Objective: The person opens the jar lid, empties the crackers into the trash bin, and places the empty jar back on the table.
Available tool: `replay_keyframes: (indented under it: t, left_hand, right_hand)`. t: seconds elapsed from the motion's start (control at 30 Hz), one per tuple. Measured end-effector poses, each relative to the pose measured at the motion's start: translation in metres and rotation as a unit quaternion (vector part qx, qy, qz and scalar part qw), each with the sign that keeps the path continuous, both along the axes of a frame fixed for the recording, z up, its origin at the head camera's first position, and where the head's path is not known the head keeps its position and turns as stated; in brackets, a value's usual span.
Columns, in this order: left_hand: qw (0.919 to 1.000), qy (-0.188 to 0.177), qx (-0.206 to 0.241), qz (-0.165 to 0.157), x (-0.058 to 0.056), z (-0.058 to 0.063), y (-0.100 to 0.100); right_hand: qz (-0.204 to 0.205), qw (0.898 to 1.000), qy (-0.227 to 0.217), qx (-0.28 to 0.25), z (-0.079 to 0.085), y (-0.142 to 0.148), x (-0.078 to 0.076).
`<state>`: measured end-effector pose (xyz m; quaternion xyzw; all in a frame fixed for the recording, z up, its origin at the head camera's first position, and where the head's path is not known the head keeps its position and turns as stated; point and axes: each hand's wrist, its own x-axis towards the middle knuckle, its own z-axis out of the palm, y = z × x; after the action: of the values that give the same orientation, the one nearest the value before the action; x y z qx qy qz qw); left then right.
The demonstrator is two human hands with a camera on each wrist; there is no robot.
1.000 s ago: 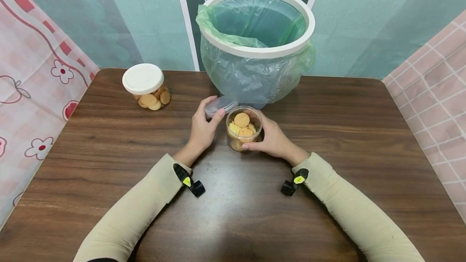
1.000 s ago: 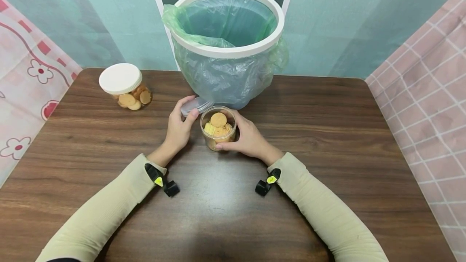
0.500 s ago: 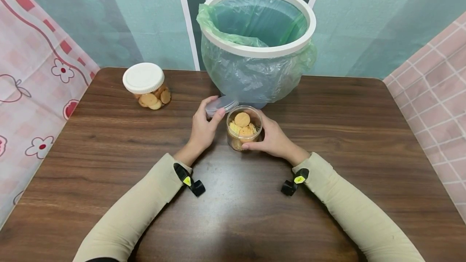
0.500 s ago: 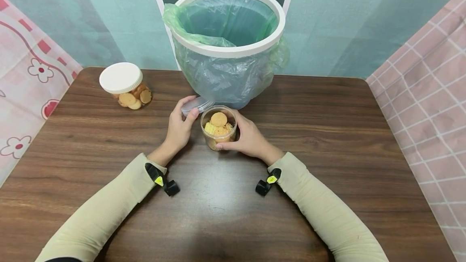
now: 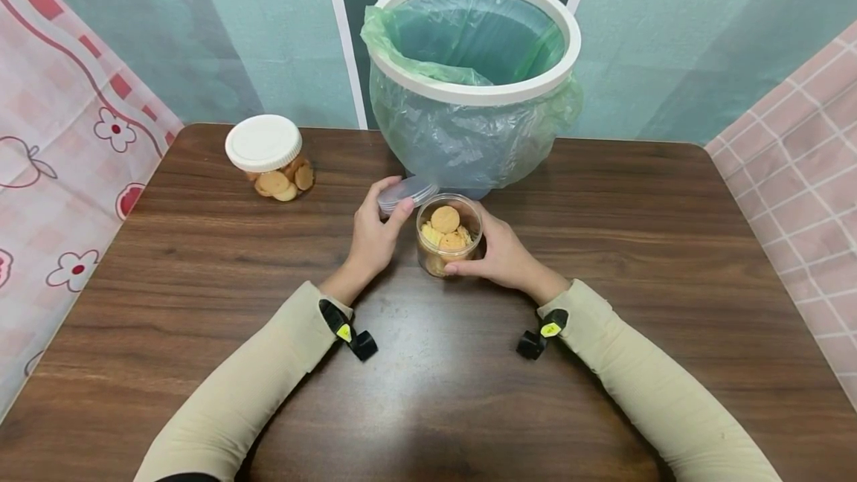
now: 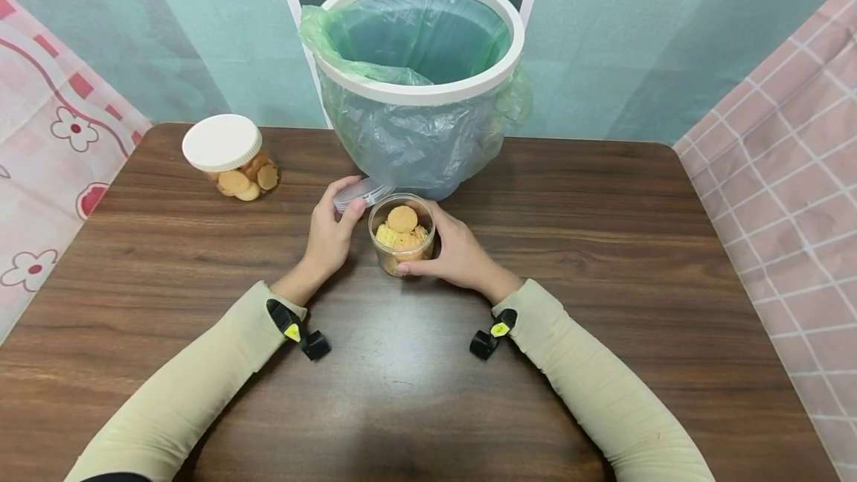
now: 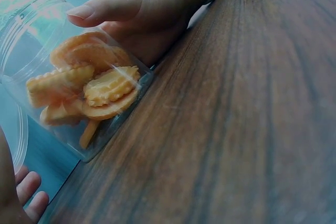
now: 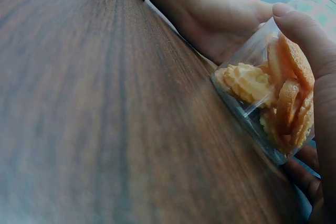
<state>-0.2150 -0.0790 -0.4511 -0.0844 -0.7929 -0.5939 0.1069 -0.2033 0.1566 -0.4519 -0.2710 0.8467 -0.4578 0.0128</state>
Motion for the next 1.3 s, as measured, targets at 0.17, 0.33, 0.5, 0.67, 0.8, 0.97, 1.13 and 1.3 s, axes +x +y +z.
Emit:
replay_keyframes:
  t: [0.17,0.33,0.5,0.67,0.8,0.97,1.13,1.3]
  left_hand:
    - [1.0000,-0.005,-0.002,-0.001,0.0001,-0.0004,0.0003]
    - [1.0000,-0.004,0.001,-0.002,0.0004,-0.0011,0.0008]
    - [1.0000,-0.006,0.002,0.000,0.0001,-0.0007,0.0011]
    - [1.0000,-0.001,0.006,-0.004,0.0003,-0.0011,0.0006]
    - [1.0000,-0.002,0.006,-0.002,0.0006,-0.0006,0.0007]
    - [0.9999,-0.008,0.010,-0.001,0.0002,-0.0006,0.0009]
    - [0.9998,-0.008,0.015,-0.004,-0.0004,-0.0006,0.0011]
    - [0.9998,-0.007,0.017,-0.003,-0.0012,-0.0015,0.0010]
  right_hand:
    - [0.000,1.000,0.000,-0.001,-0.0001,0.0004,0.0014]
    - [0.000,1.000,0.000,0.000,-0.0008,0.0004,0.0013]
    - [0.000,1.000,-0.001,0.001,-0.0014,0.0002,0.0010]
    - [-0.001,1.000,-0.004,0.000,-0.0015,0.0001,0.0002]
    - [0.000,1.000,-0.003,-0.001,-0.0015,0.0003,-0.0002]
    - [0.001,1.000,0.000,-0.001,-0.0001,0.0001,0.0000]
    - [0.001,1.000,-0.001,-0.003,0.0005,-0.0002,0.0003]
    - [0.002,1.000,0.000,-0.004,0.0014,-0.0006,0.0001]
